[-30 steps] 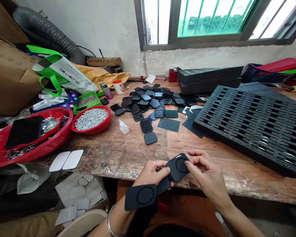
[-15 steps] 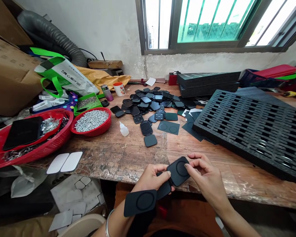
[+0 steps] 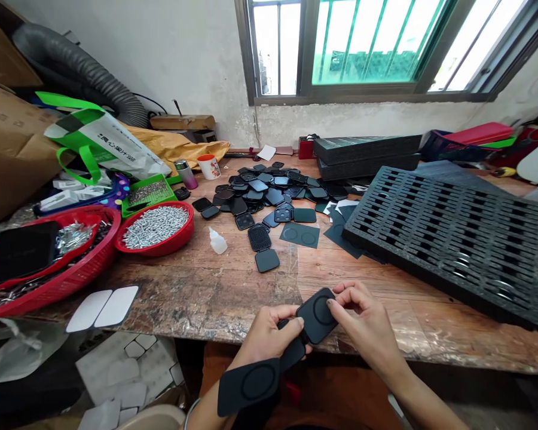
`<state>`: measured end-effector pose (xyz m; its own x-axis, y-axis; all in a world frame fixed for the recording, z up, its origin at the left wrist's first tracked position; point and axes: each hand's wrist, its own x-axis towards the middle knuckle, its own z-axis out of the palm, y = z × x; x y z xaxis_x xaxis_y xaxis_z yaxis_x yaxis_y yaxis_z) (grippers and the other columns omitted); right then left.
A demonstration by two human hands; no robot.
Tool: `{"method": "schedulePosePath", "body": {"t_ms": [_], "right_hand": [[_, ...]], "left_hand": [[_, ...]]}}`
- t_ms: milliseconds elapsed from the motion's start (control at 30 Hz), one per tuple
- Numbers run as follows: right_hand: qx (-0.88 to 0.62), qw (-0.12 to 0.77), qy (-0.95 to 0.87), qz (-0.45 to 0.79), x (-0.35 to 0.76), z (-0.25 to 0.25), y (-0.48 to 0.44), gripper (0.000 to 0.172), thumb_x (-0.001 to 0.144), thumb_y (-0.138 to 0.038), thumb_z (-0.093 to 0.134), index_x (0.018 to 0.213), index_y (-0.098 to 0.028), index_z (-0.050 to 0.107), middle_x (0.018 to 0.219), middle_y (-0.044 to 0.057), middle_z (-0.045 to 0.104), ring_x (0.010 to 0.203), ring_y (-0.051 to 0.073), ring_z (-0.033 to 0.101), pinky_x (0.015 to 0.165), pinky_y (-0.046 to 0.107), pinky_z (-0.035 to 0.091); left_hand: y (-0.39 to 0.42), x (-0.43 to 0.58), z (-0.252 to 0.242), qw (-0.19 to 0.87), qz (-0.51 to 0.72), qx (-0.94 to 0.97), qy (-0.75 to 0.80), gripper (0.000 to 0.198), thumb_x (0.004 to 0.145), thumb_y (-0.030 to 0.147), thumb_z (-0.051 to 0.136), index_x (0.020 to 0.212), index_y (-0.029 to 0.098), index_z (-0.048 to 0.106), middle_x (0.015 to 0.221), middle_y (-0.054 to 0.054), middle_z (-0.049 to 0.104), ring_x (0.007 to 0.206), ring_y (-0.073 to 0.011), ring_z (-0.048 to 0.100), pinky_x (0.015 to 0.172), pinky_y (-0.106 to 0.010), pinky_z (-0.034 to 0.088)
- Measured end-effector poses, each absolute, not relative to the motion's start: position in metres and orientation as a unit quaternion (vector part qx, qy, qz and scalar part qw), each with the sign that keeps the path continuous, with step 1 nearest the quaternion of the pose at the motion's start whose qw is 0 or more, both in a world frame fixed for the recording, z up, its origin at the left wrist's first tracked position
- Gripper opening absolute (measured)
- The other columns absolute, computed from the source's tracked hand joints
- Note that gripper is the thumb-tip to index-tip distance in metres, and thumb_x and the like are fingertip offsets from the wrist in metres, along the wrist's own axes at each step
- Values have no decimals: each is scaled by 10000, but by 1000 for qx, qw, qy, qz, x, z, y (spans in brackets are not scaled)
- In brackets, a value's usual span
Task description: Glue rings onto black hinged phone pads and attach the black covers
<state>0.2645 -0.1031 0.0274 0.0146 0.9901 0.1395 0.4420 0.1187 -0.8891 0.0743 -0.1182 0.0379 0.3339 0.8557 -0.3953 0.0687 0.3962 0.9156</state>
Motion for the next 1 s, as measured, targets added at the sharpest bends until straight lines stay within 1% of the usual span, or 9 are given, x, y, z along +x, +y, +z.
{"method": "schedulePosePath", "body": {"t_ms": [200,300,367,433,567,667,800,900,1000], "right_hand": [[-577,241,-778,58,268,42,-101,219,856,-398,552,717,-230,530,752,53,580,728,223,546,613,315,354],[-631,190,-752,11,269,47,-99,316,812,-544,561,797,-230,539,679,51,586,593,215,549,498,295,271],[-668,190,-717,57,271,48,-96,439,748,-628,583,905,-220,542,600,28,565,520,211,535,466,282,248],[-655,229,-695,186,271,48,-94,502,701,-611,641,988,-213,535,579,-2,563,508,196,536,468,271,293],[-520,335,-643,452,264,45,-94,252,754,-421,652,881,-214,585,719,-9,617,666,163,569,591,249,421],[-498,379,-594,506,257,38,-95,246,826,-426,564,735,-198,586,683,-11,596,650,143,531,591,241,414],[-525,410,-505,549,253,24,-91,408,838,-538,504,609,-201,506,548,-20,525,499,120,456,464,239,359],[-542,399,-403,621,255,21,-88,457,818,-620,466,610,-213,485,467,-32,465,394,115,406,352,235,277],[-498,371,-427,657,260,27,-88,387,807,-580,518,733,-203,559,557,-18,535,425,117,456,362,229,316]], "left_hand": [[-119,78,40,648,311,476,506,274,792,338,582,882,107,701,623,-56,665,530,-158,627,475,-205,455],[-119,79,37,667,319,451,499,324,789,373,596,943,103,689,633,-61,670,532,-166,630,485,-222,468],[-119,78,36,675,325,439,496,358,795,392,589,986,102,677,612,-56,664,525,-168,625,486,-228,468],[-119,78,36,679,325,436,493,362,806,399,575,996,107,673,616,-53,665,537,-170,625,496,-232,468],[-118,78,41,643,320,489,496,275,741,338,669,906,118,687,712,-39,675,631,-152,611,572,-213,455],[-118,79,40,632,285,523,496,239,659,296,749,788,107,683,697,-27,660,626,-140,582,562,-197,422],[-121,86,33,666,274,502,479,338,784,438,627,760,104,669,663,-45,649,568,-142,572,511,-209,407],[-122,90,30,671,304,475,481,425,825,510,552,730,109,654,646,-44,641,537,-136,562,491,-209,404],[-120,92,28,681,332,450,473,434,834,516,539,762,103,652,659,-51,652,542,-134,569,504,-211,424]]}}
